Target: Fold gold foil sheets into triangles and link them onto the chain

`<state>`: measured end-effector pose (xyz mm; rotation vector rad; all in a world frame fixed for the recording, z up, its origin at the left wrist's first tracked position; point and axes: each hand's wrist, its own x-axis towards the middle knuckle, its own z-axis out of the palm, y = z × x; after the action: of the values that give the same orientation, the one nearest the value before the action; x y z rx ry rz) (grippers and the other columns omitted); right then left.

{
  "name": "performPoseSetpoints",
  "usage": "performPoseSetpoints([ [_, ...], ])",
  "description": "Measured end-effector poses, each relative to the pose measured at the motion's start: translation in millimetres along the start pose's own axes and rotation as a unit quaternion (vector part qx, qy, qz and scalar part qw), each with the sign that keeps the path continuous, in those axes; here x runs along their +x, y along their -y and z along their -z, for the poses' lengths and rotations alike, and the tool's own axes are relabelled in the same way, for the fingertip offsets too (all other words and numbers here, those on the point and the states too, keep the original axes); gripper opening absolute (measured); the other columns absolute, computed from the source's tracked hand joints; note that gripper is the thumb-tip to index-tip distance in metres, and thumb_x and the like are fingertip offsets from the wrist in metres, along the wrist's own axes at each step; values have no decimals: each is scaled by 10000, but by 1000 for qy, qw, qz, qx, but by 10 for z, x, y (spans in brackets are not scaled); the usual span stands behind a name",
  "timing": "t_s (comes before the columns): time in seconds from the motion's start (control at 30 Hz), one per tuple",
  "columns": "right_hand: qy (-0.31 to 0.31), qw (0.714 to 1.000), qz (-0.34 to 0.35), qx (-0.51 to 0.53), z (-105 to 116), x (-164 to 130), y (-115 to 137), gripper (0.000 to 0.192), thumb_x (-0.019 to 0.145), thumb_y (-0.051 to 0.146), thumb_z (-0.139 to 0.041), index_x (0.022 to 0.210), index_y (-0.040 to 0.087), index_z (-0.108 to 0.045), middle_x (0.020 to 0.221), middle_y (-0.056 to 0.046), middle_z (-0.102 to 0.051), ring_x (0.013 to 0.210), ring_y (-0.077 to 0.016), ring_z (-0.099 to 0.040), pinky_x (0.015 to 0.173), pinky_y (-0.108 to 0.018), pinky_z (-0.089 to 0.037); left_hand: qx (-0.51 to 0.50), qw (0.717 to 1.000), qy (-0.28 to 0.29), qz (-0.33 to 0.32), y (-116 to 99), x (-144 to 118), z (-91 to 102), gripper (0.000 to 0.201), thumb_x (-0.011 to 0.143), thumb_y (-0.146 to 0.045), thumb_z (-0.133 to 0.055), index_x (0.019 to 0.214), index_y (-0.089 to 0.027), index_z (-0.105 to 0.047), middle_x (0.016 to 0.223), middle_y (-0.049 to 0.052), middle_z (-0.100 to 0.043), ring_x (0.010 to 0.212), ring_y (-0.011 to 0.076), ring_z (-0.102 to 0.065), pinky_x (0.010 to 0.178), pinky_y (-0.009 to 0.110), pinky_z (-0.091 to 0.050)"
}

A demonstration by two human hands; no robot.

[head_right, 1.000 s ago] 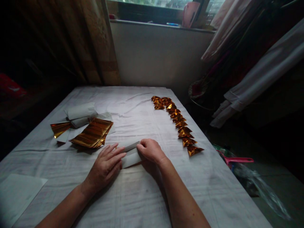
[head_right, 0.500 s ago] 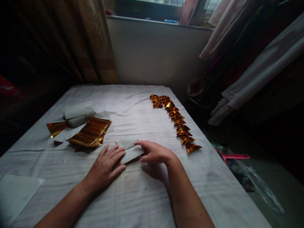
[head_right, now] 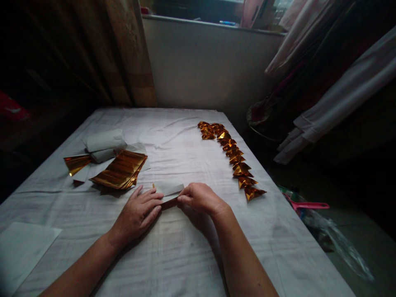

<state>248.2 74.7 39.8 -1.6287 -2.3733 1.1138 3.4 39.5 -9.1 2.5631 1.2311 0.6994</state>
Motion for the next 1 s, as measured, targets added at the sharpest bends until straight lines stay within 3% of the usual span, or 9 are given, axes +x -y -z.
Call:
performPoseSetpoints([
  [0.13, 13, 1000, -16, -6, -11, -9, 35, 255, 862, 344, -566, 873, 234, -796, 667, -2, -690, 625, -139, -560, 555, -235, -312, -18, 1000, -5, 0, 35, 4, 14, 220, 954, -219, -454, 969, -224, -673, 1067, 35, -761, 1135, 250, -659, 1134, 605, -277],
  [0.37, -39, 998, -39, -43, -33, 31, 46, 231, 869, 330, -575, 776, 222, -757, 653, -5, -673, 611, -134, -546, 546, -239, -282, -19, 1000, -22, 11, 65, 3, -12, 213, 929, -198, -465, 1053, -221, -637, 1030, 43, -765, 1103, 237, -674, 1144, 585, -288],
  [0.5, -49, 994, -74, -71, -76, 88, 50, 247, 879, 353, -574, 760, 212, -739, 644, -6, -666, 581, -126, -530, 533, -247, -256, 17, 998, -64, -3, 76, -9, -58, 400, 941, -192, -469, 1340, -189, -482, 1196, 99, -713, 1074, 218, -677, 1124, 547, -352],
  [0.57, -51, 992, -88, -81, -86, 104, 59, 249, 879, 355, -568, 781, 211, -746, 666, -10, -679, 596, -128, -538, 536, -247, -259, 51, 995, -80, -18, 53, -12, -67, 507, 939, -169, -471, 1438, -165, -383, 1323, 144, -636, 1190, 235, -618, 1122, 539, -359],
  [0.63, -48, 990, -96, -87, -91, 110, 64, 252, 874, 360, -565, 805, 210, -755, 695, -16, -696, 614, -130, -546, 541, -246, -265, 89, 992, -85, -30, 2, -10, -63, 506, 930, -146, -475, 1431, -175, -418, 1442, 162, -531, 1340, 270, -493, 1140, 546, -326],
  [0.7, -47, 990, -96, -88, -97, 112, 63, 260, 872, 370, -560, 828, 211, -761, 721, -21, -710, 624, -130, -554, 545, -246, -268, 117, 989, -77, -50, -68, -7, -53, 446, 930, -166, -491, 1375, -197, -508, 1500, 136, -473, 1417, 297, -389, 1171, 545, -267],
  [0.77, -50, 991, -89, -87, -107, 112, 58, 275, 875, 390, -554, 835, 215, -762, 731, -23, -717, 625, -129, -560, 547, -248, -269, 127, 987, -52, -87, -135, -9, -54, 406, 943, -235, -508, 1344, -203, -553, 1487, 92, -502, 1427, 293, -372, 1203, 515, -207],
  [0.87, -54, 991, -87, -87, -119, 113, 56, 285, 876, 407, -553, 814, 217, -757, 715, -21, -713, 618, -129, -565, 544, -249, -268, 119, 985, -5, -126, -196, -31, -86, 456, 961, -367, -508, 1378, -182, -527, 1431, 62, -569, 1394, 263, -424, 1225, 467, -169],
  [1.0, -52, 989, -100, -96, -117, 114, 63, 267, 871, 383, -556, 811, 215, -754, 719, -24, -713, 627, -131, -564, 544, -247, -274, 105, 987, 41, -119, -200, -72, -150, 580, 954, -491, -500, 1433, -167, -463, 1440, 87, -558, 1387, 261, -438, 1208, 460, -224],
])
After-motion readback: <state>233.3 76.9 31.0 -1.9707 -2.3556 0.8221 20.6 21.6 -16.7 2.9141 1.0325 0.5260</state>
